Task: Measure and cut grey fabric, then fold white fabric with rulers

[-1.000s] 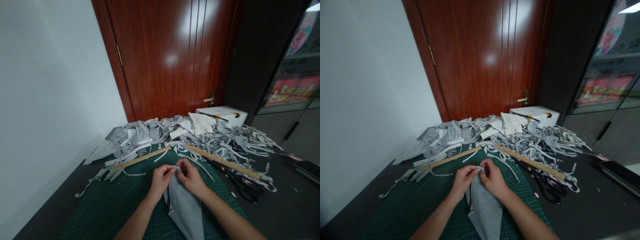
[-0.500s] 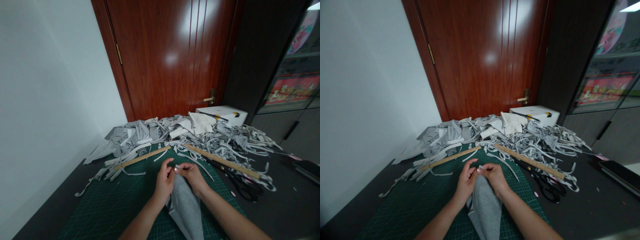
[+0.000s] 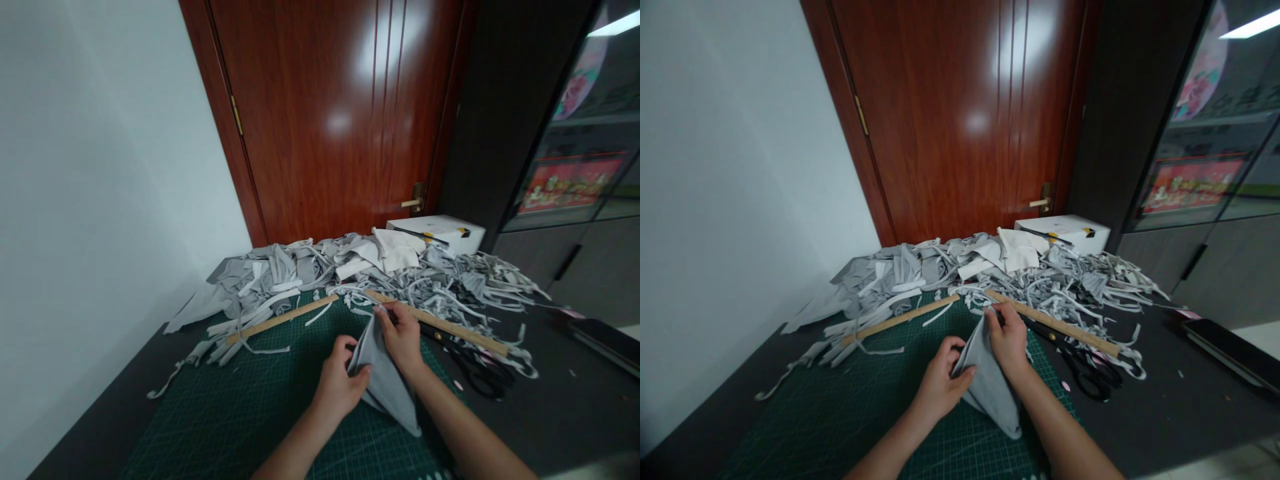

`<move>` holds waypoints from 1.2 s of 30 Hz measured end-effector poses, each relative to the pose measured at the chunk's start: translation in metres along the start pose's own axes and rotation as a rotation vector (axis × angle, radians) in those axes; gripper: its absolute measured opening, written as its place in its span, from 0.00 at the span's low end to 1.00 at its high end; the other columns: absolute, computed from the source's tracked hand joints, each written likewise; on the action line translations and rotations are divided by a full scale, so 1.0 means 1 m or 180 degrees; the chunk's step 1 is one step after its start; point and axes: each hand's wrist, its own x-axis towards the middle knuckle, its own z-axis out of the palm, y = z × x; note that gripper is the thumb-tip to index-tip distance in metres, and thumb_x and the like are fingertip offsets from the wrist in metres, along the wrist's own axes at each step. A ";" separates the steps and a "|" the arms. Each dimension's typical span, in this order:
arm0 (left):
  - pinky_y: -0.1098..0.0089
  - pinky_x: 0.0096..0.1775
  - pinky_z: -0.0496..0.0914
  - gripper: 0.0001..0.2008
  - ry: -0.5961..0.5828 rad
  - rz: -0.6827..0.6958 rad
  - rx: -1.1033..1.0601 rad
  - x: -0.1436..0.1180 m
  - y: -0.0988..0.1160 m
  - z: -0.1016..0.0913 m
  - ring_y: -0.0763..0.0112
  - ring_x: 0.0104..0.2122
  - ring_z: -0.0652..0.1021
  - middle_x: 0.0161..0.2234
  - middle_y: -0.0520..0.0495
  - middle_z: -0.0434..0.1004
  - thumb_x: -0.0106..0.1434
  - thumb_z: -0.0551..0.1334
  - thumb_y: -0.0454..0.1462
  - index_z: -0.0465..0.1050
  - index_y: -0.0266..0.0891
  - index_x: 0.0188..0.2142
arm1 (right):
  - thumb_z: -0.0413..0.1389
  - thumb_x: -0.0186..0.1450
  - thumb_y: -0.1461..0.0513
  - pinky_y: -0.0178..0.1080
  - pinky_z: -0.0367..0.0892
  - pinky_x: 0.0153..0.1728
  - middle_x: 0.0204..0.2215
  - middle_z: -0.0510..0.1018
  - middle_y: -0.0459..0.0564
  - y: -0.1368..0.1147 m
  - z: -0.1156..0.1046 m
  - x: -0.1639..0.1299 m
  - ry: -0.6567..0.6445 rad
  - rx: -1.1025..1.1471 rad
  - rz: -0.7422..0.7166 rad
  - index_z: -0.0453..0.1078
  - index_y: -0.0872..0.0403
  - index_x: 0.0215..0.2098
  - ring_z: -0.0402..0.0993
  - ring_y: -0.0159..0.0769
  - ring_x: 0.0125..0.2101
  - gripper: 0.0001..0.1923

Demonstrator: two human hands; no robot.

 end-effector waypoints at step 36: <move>0.72 0.32 0.61 0.14 0.1506 -0.0245 -0.0283 0.040 -0.022 -0.037 0.67 0.29 0.71 0.24 0.52 0.70 0.41 0.52 0.27 0.72 0.39 0.26 | 0.52 0.63 0.48 0.36 0.57 0.28 0.21 0.62 0.39 -0.005 -0.001 -0.001 0.0377 0.0463 0.0240 0.61 0.51 0.27 0.58 0.32 0.24 0.17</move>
